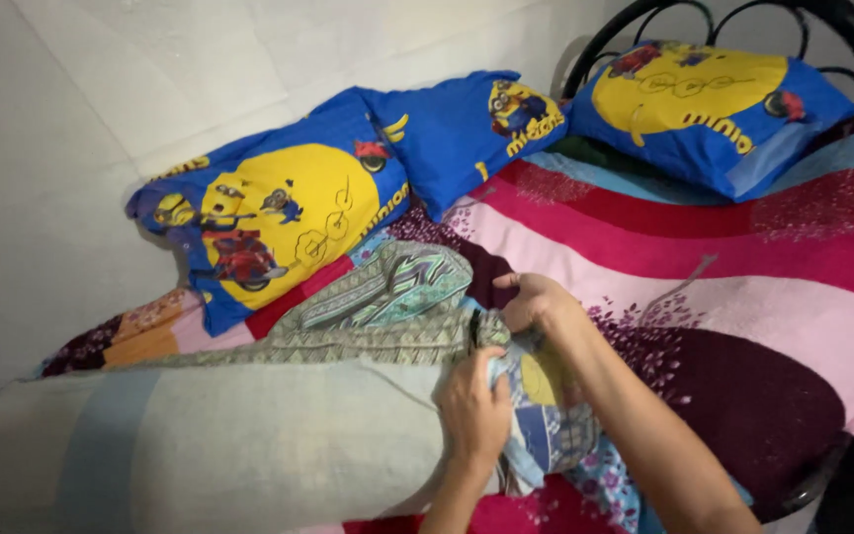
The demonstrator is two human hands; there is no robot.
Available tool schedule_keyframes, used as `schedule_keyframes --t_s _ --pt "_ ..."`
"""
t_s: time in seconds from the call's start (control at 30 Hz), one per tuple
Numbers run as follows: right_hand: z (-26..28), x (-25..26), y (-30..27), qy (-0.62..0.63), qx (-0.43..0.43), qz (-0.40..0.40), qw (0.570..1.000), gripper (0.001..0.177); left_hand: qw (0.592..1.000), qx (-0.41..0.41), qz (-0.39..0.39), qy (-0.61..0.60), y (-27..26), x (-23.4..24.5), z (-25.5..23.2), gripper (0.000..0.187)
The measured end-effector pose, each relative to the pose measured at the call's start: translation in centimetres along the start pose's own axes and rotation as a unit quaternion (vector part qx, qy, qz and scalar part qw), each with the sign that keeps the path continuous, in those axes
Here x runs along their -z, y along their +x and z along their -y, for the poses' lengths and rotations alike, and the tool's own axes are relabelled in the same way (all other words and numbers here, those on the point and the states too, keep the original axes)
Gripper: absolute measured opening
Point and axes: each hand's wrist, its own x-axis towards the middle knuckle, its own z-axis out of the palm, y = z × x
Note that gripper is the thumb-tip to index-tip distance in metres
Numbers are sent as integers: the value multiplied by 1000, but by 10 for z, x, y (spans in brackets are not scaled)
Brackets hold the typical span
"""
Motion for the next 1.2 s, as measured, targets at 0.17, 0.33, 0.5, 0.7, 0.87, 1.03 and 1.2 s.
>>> schedule_keyframes --t_s 0.17,0.33,0.5,0.7,0.87,1.03,1.2 --pt "5 -11 25 -83 89 -111 986 42 995 -36 -66 70 -24 2 -13 52" --pt "-25 -45 2 -175 154 -129 964 17 990 -64 -97 79 -36 6 -21 45" --pt "-81 -114 -56 -282 324 -57 901 17 965 -54 -80 246 -35 -15 31 69" --pt "-83 -98 -8 -233 543 -35 806 47 993 9 16 113 -18 23 63 66" --pt "-122 -84 -25 -312 579 -168 735 51 993 -37 -62 92 -13 38 53 42" --pt "-87 -37 -8 -403 555 -227 691 30 957 -64 -178 222 6 68 73 37" --pt "-87 -40 2 -511 579 -392 500 56 902 91 -141 399 27 122 105 34"
